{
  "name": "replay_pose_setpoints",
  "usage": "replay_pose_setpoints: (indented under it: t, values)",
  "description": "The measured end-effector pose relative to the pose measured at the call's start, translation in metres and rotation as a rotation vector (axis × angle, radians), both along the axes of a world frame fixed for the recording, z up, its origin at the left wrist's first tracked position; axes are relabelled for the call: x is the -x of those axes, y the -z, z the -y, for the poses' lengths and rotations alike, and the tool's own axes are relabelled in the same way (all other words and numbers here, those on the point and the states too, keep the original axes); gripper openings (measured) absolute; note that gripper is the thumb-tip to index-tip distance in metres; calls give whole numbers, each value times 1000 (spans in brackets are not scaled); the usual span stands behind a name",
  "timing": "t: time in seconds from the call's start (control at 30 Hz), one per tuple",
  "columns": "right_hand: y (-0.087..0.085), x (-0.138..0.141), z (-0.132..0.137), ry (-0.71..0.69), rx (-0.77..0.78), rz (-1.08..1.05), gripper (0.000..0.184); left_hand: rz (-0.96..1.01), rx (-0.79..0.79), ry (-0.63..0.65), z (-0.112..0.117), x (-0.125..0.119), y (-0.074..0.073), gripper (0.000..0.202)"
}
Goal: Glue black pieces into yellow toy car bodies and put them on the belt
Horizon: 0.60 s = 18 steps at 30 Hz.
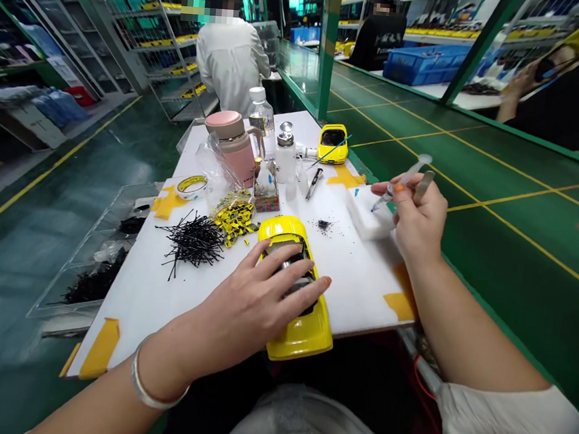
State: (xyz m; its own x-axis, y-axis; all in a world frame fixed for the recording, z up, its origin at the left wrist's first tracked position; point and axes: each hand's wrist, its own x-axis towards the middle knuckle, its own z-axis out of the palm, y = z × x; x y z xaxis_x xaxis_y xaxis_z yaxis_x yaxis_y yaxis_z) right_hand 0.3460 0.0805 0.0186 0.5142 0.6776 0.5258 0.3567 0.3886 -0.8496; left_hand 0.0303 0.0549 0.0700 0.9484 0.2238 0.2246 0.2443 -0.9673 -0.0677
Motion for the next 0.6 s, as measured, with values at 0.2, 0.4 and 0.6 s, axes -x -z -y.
replay_pose_setpoints:
  t: [0.2, 0.4, 0.6]
  values:
    - [-12, 3, -6, -133, 109, -77, 67, 151, 38, 68, -4, 2, 4, 48]
    - [-30, 1, -3, -65, 116, -232, 77, 435, 472, -33, -17, 16, 5, 53]
    - [-63, 4, 22, -93, -63, -271, 63, 775, 733, -168, -22, 6, 18, 26]
